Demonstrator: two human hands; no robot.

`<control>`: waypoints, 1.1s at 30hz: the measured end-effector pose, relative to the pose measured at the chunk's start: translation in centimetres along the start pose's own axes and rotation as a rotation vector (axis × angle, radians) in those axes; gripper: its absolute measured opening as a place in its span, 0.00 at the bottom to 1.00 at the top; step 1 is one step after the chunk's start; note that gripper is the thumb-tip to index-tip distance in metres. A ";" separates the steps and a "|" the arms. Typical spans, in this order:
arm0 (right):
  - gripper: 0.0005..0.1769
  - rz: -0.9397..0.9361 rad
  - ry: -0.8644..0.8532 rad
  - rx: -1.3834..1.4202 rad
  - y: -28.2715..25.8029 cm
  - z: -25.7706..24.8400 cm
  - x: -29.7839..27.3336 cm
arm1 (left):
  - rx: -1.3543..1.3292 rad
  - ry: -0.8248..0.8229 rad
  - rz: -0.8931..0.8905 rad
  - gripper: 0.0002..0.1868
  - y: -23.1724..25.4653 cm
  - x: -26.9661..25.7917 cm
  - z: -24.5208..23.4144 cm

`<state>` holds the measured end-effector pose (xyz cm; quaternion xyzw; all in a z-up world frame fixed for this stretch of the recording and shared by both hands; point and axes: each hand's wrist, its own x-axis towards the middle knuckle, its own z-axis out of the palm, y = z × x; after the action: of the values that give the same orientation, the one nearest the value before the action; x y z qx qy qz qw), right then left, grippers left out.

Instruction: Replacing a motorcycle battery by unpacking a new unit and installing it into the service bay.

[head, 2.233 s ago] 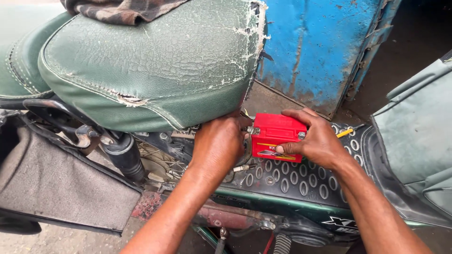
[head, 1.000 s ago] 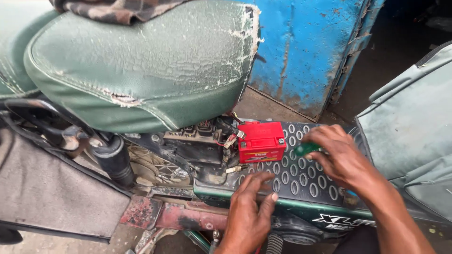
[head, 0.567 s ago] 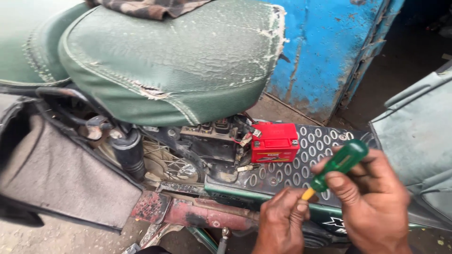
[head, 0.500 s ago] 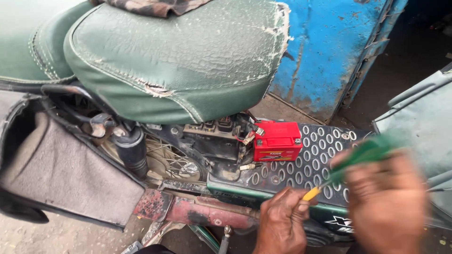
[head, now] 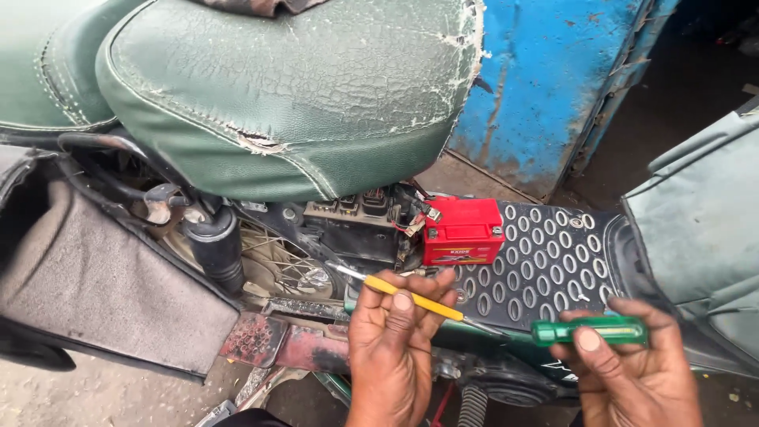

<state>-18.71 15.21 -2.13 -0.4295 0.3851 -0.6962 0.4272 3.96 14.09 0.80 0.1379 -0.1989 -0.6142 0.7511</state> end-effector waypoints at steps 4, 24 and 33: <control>0.24 0.022 0.146 0.018 1.7 0.0 -0.3 | -0.058 0.014 0.027 0.06 -0.3 0.1 -1.0; 0.18 0.070 -0.025 0.333 4.4 1.5 -1.6 | -0.074 0.074 0.034 0.06 -0.9 0.1 -1.5; 0.15 0.380 -0.623 0.742 3.3 0.2 -0.8 | -0.037 0.135 0.007 0.07 -1.5 0.3 -2.4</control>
<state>-17.41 14.75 -5.28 -0.3586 0.0384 -0.5352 0.7639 3.81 13.36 -2.00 0.1644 -0.1370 -0.6044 0.7674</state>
